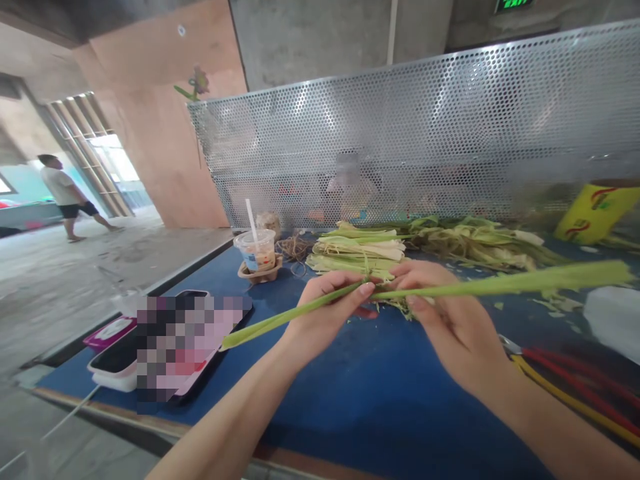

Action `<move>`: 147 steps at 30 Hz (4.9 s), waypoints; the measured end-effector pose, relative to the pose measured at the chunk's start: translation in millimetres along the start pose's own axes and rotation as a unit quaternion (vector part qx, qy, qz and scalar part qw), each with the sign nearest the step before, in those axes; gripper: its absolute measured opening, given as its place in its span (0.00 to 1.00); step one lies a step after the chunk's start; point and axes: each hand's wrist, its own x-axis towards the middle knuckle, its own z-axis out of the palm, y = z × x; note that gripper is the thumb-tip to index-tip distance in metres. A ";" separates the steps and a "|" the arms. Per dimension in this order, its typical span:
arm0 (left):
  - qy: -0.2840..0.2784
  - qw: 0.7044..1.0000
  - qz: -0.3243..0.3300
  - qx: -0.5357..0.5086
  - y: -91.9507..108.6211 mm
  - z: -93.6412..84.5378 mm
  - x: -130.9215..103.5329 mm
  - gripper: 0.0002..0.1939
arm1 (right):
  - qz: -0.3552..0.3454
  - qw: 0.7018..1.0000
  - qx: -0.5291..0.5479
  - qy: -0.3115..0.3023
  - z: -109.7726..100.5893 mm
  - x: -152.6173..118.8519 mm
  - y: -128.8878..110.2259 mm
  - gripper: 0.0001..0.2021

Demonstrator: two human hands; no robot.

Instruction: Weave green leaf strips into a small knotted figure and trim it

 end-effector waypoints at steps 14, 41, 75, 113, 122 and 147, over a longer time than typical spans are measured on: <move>-0.120 0.968 0.026 0.216 -3.7 -4.4 -5.9 0.09 | 0.086 0.994 0.039 -0.062 -14.8 5.7 -2.0 0.04; -0.151 0.985 -0.079 0.038 1.8 -4.8 -6.7 0.11 | 0.150 0.982 -0.048 -0.101 -23.8 6.2 -0.9 0.06; -0.157 0.984 -0.045 0.076 -7.9 -2.9 -9.3 0.08 | 0.000 0.986 -0.128 -0.105 -7.2 11.2 -3.8 0.01; -0.120 0.990 -0.049 -0.051 -10.2 12.3 -15.6 0.15 | -0.183 0.962 -0.168 -0.111 -13.2 9.2 -1.5 0.12; -0.092 0.963 -0.085 -0.238 -15.7 14.2 -12.5 0.07 | -0.098 0.984 -0.128 -0.080 -2.2 4.5 -4.8 0.14; -0.151 0.985 -0.088 0.000 -21.8 9.7 -10.5 0.12 | 0.054 0.963 -0.095 -0.245 4.1 66.6 -35.9 0.27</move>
